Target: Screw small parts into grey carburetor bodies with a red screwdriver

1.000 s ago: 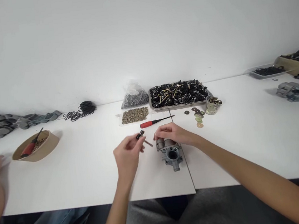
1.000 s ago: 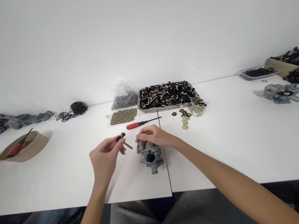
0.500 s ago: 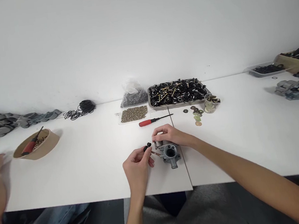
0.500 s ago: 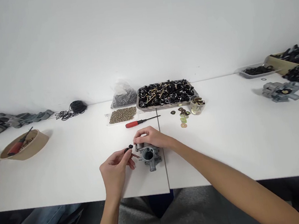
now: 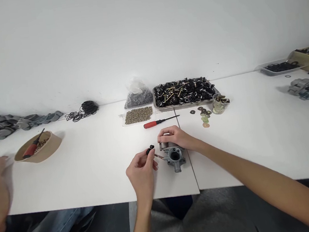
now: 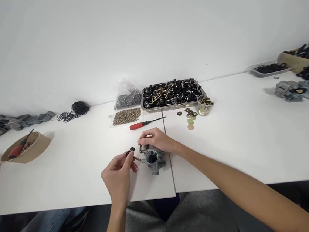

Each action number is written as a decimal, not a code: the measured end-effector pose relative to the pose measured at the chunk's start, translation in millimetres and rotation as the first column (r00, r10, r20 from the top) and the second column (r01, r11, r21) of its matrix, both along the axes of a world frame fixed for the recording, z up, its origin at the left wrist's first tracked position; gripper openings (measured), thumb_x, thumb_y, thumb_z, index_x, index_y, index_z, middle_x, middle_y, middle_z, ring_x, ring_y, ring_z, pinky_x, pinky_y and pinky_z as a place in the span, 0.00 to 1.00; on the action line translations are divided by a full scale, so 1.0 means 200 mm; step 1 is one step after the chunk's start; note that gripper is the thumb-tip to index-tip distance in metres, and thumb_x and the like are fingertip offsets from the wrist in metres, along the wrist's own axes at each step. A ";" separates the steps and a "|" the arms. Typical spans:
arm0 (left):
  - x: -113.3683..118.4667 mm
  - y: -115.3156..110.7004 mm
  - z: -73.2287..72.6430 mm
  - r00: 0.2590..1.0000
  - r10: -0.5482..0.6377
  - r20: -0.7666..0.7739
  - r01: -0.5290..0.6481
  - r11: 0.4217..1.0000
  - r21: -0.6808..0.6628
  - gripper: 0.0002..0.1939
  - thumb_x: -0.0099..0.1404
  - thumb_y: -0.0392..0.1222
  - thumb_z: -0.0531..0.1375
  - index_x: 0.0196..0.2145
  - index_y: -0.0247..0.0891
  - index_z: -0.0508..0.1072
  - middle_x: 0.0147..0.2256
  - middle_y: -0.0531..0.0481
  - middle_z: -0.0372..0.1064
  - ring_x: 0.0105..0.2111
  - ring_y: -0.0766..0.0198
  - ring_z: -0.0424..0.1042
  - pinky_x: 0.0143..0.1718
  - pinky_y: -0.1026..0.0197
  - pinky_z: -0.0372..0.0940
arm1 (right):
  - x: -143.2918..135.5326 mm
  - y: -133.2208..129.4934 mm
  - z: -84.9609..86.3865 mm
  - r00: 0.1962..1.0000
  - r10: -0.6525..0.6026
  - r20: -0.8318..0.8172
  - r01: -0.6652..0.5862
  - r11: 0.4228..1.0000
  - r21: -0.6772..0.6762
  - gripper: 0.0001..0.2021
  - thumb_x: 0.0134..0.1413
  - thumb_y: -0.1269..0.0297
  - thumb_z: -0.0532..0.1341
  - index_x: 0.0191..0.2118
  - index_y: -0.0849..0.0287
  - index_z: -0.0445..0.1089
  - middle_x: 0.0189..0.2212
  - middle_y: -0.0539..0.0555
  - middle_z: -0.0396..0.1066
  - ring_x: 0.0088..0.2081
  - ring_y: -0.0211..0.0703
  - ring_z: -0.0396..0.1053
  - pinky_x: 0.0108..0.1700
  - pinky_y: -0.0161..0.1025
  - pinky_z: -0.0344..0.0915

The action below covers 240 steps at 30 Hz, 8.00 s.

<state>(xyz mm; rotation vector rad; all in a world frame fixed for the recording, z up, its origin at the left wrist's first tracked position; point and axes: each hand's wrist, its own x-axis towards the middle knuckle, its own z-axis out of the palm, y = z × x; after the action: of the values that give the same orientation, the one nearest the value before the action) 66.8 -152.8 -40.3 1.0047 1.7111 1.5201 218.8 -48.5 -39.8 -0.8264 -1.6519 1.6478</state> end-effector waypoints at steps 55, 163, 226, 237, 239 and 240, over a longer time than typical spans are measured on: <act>-0.16 0.13 0.10 0.807 -0.336 -0.486 0.387 0.922 0.004 0.13 0.63 0.48 0.61 0.40 0.39 0.79 0.37 0.45 0.76 0.35 0.61 0.74 0.35 0.60 0.70 | 0.10 0.07 0.07 0.922 -0.183 0.340 0.023 0.905 0.426 0.16 0.66 0.54 0.54 0.42 0.60 0.74 0.42 0.56 0.75 0.40 0.41 0.70 0.42 0.36 0.64; -0.75 1.02 0.11 0.947 -0.276 0.164 0.185 0.886 0.425 0.17 0.56 0.47 0.70 0.26 0.30 0.71 0.28 0.50 0.69 0.18 0.72 0.67 0.21 0.63 0.64 | 0.24 0.01 0.30 0.975 0.132 0.179 -0.113 0.987 -0.116 0.09 0.51 0.61 0.69 0.33 0.61 0.75 0.25 0.51 0.71 0.27 0.36 0.68 0.36 0.38 0.67; -0.53 0.90 0.18 0.878 -0.453 0.153 0.358 0.836 0.416 0.15 0.59 0.47 0.68 0.29 0.30 0.74 0.29 0.48 0.69 0.19 0.70 0.69 0.22 0.62 0.67 | 0.21 0.06 0.18 0.922 -0.099 0.373 0.063 0.992 0.107 0.14 0.54 0.53 0.65 0.41 0.57 0.73 0.36 0.52 0.71 0.26 0.33 0.65 0.27 0.35 0.61; -0.34 0.80 0.18 0.793 -0.576 0.199 0.495 0.798 0.343 0.15 0.58 0.47 0.69 0.31 0.29 0.76 0.26 0.48 0.68 0.19 0.67 0.69 0.23 0.60 0.65 | 0.15 0.20 -0.09 0.854 -0.408 0.324 0.298 0.893 0.338 0.14 0.50 0.59 0.69 0.43 0.55 0.77 0.48 0.54 0.69 0.31 0.34 0.71 0.38 0.39 0.66; -0.33 0.79 0.19 0.785 -0.582 0.214 0.499 0.798 0.338 0.15 0.57 0.46 0.70 0.30 0.29 0.75 0.26 0.48 0.69 0.19 0.67 0.69 0.23 0.60 0.65 | 0.15 0.20 -0.09 0.856 -0.407 0.319 0.297 0.892 0.341 0.13 0.50 0.59 0.69 0.42 0.55 0.78 0.47 0.54 0.69 0.31 0.34 0.70 0.38 0.39 0.66; -0.32 0.79 0.19 0.781 -0.585 0.219 0.503 0.797 0.334 0.15 0.57 0.46 0.70 0.30 0.29 0.75 0.26 0.48 0.68 0.19 0.66 0.69 0.23 0.60 0.65 | 0.15 0.21 -0.09 0.857 -0.407 0.317 0.297 0.892 0.341 0.12 0.50 0.59 0.68 0.41 0.56 0.78 0.47 0.55 0.70 0.31 0.34 0.70 0.38 0.39 0.66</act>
<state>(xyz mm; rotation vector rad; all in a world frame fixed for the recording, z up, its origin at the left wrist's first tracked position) 2.5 4.9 -2.9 1.1903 0.8927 1.4219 248.9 -7.4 -58.5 -1.2760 -1.8004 1.0070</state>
